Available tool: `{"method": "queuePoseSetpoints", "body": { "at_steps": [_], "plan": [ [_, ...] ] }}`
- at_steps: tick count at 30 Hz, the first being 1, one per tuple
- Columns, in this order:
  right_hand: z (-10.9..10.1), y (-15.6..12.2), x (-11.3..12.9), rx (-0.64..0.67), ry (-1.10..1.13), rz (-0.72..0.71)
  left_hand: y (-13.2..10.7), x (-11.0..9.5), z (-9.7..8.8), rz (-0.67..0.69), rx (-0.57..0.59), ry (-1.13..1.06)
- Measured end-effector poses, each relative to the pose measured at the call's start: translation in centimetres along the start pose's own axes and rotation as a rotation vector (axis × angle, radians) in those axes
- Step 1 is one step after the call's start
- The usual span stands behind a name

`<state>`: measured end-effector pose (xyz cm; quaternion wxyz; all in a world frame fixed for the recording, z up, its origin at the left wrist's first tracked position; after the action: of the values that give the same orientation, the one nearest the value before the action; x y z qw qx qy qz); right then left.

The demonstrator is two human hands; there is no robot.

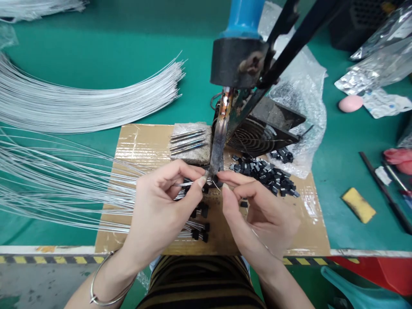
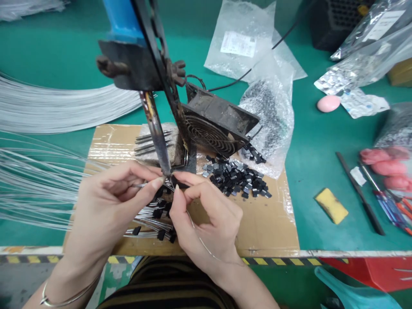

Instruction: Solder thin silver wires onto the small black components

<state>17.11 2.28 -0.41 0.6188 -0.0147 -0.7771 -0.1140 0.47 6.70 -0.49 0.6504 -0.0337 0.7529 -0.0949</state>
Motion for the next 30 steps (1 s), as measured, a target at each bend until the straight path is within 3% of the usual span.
{"method": "queuePoseSetpoints", "body": {
  "at_steps": [30],
  "plan": [
    [0.04, -0.48, -0.46, -0.062, 0.038, -0.009, -0.17, -0.31, 0.05, 0.017, -0.004, 0.048]
  ]
}}
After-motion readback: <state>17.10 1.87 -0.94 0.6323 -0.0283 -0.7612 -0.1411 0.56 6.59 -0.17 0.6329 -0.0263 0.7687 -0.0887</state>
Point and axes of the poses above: each hand's wrist, its own y-axis towards the middle knuckle, its own z-axis out of the palm, x = y × z, the point moved 6 cm from there along y, towards the middle knuckle, and after that the axes turned 2 degrees about x, right-handed, at the moved point
